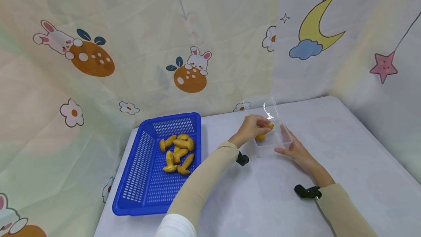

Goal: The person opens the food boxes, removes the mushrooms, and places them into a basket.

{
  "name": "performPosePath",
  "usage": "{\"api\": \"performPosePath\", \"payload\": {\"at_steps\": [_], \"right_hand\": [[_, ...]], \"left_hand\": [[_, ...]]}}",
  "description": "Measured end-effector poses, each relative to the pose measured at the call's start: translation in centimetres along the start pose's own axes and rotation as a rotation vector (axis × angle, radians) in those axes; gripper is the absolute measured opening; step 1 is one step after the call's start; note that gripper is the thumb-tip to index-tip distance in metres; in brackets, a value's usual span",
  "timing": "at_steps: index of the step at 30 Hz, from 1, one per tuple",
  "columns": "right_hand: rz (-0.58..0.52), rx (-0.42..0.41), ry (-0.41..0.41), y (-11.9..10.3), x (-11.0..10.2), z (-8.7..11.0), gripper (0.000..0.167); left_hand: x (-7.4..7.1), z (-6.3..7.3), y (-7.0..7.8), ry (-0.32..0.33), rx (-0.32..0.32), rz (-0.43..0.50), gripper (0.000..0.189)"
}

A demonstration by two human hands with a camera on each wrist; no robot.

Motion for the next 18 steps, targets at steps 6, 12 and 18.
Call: {"api": "performPosePath", "payload": {"at_steps": [6, 12, 18], "right_hand": [[0.004, -0.009, -0.001, 0.08, 0.05, 0.04, 0.103], [0.006, -0.005, -0.003, 0.12, 0.11, 0.06, 0.102], [0.005, 0.005, -0.002, 0.02, 0.01, 0.06, 0.103]], "left_hand": [[-0.01, -0.04, -0.10, -0.001, -0.027, -0.059, 0.028], [0.13, -0.08, -0.23, -0.019, -0.043, -0.068, 0.031], [0.39, -0.38, 0.05, -0.062, -0.057, -0.142, 0.035]]}}
Point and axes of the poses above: each hand's wrist, its own z-axis away from the middle knuckle, its own x-axis out of the palm, y = z × x, the point moved 7 cm from there along -z, towards the middle knuckle, and after that the axes turned 14 degrees about -y, right-handed, at the moved point
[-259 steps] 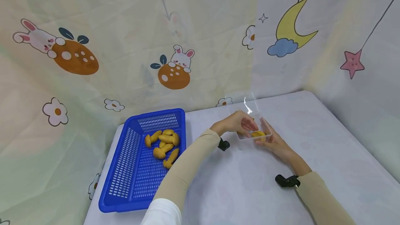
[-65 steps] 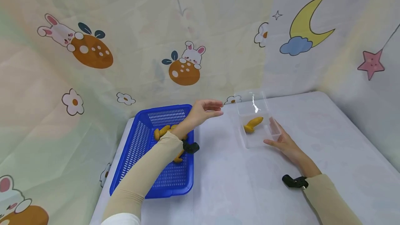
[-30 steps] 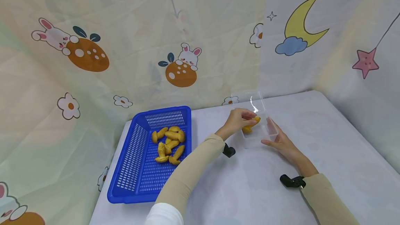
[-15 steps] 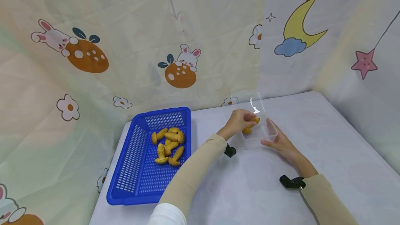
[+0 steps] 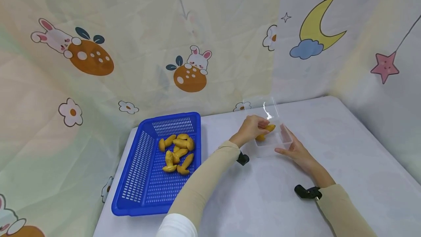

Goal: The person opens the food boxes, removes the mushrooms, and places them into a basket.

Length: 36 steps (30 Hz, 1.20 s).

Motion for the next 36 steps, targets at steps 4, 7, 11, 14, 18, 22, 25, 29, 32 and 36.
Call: {"api": "performPosePath", "payload": {"at_steps": [4, 7, 11, 14, 18, 22, 25, 29, 32, 36], "right_hand": [[0.013, -0.011, 0.004, -0.1, -0.2, 0.1, 0.102], [0.019, -0.020, 0.005, -0.1, -0.2, 0.1, 0.102], [0.010, -0.022, 0.002, 0.0, -0.1, 0.0, 0.102], [0.002, -0.026, -0.002, 0.1, -0.1, 0.0, 0.102], [0.006, -0.037, -0.011, 0.2, -0.2, 0.0, 0.101], [0.014, -0.043, -0.015, 0.2, -0.2, 0.0, 0.101], [0.009, -0.043, -0.015, 0.2, -0.2, 0.1, 0.101], [0.004, -0.049, -0.017, 0.1, -0.1, 0.1, 0.101], [-0.002, -0.055, -0.024, 0.0, 0.0, 0.1, 0.100], [-0.003, -0.044, -0.027, 0.0, 0.1, 0.1, 0.101]], "left_hand": [[0.2, -0.3, 0.3, -0.018, -0.019, -0.085, 0.037], [0.5, -0.5, 0.6, -0.034, -0.039, -0.180, 0.038], [0.9, -0.6, 1.0, -0.059, -0.063, -0.266, 0.037], [1.1, -0.7, 1.1, -0.067, -0.069, -0.261, 0.036], [1.4, -0.9, 1.2, -0.066, -0.059, -0.238, 0.035], [1.9, -1.4, 1.3, -0.069, -0.062, -0.210, 0.035], [2.3, -1.7, 1.2, -0.069, -0.107, -0.162, 0.036], [2.7, -2.0, 1.1, -0.047, -0.181, -0.125, 0.035], [2.8, -2.1, 1.0, -0.025, -0.216, -0.128, 0.034], [3.0, -2.2, 0.7, -0.010, -0.234, -0.110, 0.033]]}}
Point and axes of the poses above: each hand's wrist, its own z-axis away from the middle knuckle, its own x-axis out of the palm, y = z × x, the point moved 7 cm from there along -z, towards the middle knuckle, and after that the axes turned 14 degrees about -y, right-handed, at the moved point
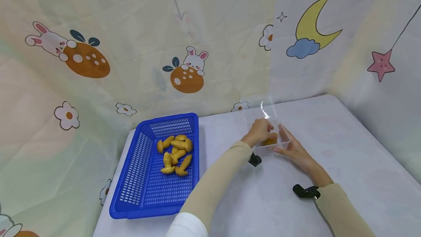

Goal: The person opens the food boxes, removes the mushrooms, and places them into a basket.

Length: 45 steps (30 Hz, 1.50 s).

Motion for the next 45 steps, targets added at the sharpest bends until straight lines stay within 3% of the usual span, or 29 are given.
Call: {"api": "performPosePath", "payload": {"at_steps": [6, 12, 20, 29, 39, 45], "right_hand": [[0.022, 0.018, 0.005, -0.2, 0.1, 0.0, 0.102], [0.036, 0.020, -0.003, -0.3, 0.3, 0.1, 0.101], [0.020, 0.007, -0.005, -0.2, 0.3, 0.0, 0.100], [0.021, 0.013, 0.001, -0.2, 0.4, -0.1, 0.101], [0.014, 0.007, 0.009, 0.2, 0.0, 0.0, 0.098], [0.014, 0.001, 0.013, 0.2, 0.0, 0.0, 0.097]], "left_hand": [[0.2, 0.0, -0.1, 0.015, -0.015, 0.028, 0.033], [0.5, 0.3, -0.3, 0.019, -0.069, 0.074, 0.032], [0.9, 0.4, -0.8, -0.008, -0.049, 0.213, 0.028], [0.8, 0.6, -1.0, -0.012, -0.069, 0.266, 0.027], [-0.2, 0.4, -0.3, -0.028, -0.040, 0.223, 0.024], [-1.6, 0.9, 0.6, -0.027, -0.001, 0.221, 0.027]]}}
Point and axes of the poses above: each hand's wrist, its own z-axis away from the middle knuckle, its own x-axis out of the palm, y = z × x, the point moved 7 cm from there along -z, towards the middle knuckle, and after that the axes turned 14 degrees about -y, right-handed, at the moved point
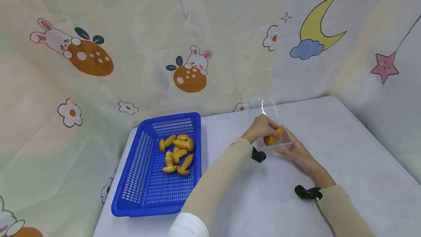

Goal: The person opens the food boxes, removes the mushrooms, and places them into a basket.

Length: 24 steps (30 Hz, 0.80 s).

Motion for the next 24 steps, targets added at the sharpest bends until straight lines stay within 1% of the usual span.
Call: {"api": "performPosePath", "payload": {"at_steps": [6, 10, 13, 18, 20, 24], "right_hand": [[0.020, 0.010, 0.005, 0.1, 0.0, -0.2, 0.092], [0.022, 0.017, 0.008, 0.0, -0.1, -0.4, 0.094], [0.027, 0.024, 0.007, -0.1, -0.2, -0.4, 0.097], [0.031, 0.039, 0.003, -0.1, -0.3, -0.3, 0.099], [0.027, 0.036, -0.001, -0.1, -0.3, -0.4, 0.099], [0.031, 0.025, 0.003, 0.1, -0.2, -0.2, 0.099]], "left_hand": [[-1.1, 1.1, 1.7, -0.030, 0.061, 0.025, 0.029], [-2.3, 2.3, 2.6, -0.040, 0.087, 0.082, 0.029], [-3.4, 3.3, 3.0, -0.061, 0.112, 0.121, 0.029], [-5.7, 5.3, 2.7, -0.086, 0.152, 0.172, 0.030], [-6.8, 6.3, 2.3, -0.082, 0.164, 0.186, 0.031], [-8.9, 8.5, 1.2, -0.054, 0.163, 0.206, 0.033]]}}
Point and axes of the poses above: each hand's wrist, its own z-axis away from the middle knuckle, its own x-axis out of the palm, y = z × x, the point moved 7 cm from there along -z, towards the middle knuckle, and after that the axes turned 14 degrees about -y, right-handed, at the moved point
